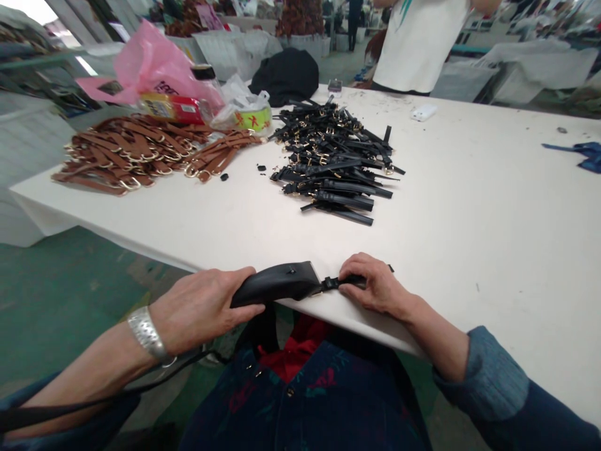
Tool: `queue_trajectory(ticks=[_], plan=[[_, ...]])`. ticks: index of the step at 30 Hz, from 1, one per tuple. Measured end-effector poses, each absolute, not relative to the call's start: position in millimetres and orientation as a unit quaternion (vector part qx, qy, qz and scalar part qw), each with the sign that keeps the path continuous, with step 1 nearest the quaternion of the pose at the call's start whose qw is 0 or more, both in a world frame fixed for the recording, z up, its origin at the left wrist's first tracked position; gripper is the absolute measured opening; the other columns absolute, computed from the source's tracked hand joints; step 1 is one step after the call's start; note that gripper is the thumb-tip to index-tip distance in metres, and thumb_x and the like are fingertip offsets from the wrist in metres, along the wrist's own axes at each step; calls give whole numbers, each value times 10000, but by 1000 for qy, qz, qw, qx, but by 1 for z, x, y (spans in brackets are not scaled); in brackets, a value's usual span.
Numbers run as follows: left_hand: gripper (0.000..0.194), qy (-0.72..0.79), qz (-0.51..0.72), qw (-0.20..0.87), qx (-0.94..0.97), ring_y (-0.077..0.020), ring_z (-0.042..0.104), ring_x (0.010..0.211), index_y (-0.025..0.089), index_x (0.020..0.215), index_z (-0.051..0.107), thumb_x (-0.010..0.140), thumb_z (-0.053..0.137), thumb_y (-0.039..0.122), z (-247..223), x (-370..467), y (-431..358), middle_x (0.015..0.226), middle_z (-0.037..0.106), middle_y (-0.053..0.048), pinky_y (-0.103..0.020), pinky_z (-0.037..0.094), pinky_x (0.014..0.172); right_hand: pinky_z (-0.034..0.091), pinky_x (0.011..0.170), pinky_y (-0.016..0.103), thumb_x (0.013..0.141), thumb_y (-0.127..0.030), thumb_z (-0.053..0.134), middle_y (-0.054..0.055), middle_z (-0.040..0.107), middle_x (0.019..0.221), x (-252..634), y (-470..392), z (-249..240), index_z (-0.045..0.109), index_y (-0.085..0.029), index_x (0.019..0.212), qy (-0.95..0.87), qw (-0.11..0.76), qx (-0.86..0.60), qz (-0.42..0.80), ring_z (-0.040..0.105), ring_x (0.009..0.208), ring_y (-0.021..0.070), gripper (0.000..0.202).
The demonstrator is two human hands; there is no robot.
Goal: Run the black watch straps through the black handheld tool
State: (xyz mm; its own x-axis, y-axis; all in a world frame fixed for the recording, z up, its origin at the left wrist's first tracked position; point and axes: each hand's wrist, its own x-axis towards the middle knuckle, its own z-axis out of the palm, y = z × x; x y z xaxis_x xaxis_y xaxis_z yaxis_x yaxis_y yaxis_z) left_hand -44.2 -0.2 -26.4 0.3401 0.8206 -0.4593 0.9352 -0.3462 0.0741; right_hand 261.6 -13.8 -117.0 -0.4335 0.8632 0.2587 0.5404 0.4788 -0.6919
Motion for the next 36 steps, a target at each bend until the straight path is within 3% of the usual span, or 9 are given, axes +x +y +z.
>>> queue_trajectory(ticks=[8, 16, 24, 36], plan=[[378, 532, -195, 169, 806, -279, 651, 751, 241, 1011, 591, 816, 472, 542, -25, -27, -5, 796, 681, -67, -348, 389, 657, 432, 728, 302, 709, -79, 685, 18, 630, 796, 260, -13, -117, 648, -182, 822, -782, 292, -466, 294, 556, 777, 163, 157], [391, 554, -151, 203, 793, -250, 655, 773, 235, 993, 563, 834, 432, 568, -36, -11, 1, 842, 689, -59, -326, 401, 669, 460, 776, 324, 697, -168, 763, 63, 609, 932, 264, -12, -112, 688, -168, 897, -786, 244, -501, 267, 571, 856, 193, 213], [388, 570, -149, 214, 779, -280, 658, 849, 246, 1020, 569, 820, 443, 554, -46, -36, -8, 868, 696, -58, -370, 428, 747, 465, 828, 340, 762, -179, 742, 57, 637, 913, 265, -10, -114, 712, -193, 947, -820, 231, -461, 249, 574, 899, 205, 188], [342, 568, -108, 225, 784, -285, 665, 893, 226, 1011, 584, 807, 475, 477, -46, -33, -9, 942, 710, -89, -359, 447, 747, 478, 722, 303, 835, -338, 693, 31, 624, 914, 254, -15, -124, 647, -212, 959, -837, 211, -450, 229, 596, 820, 182, 182]])
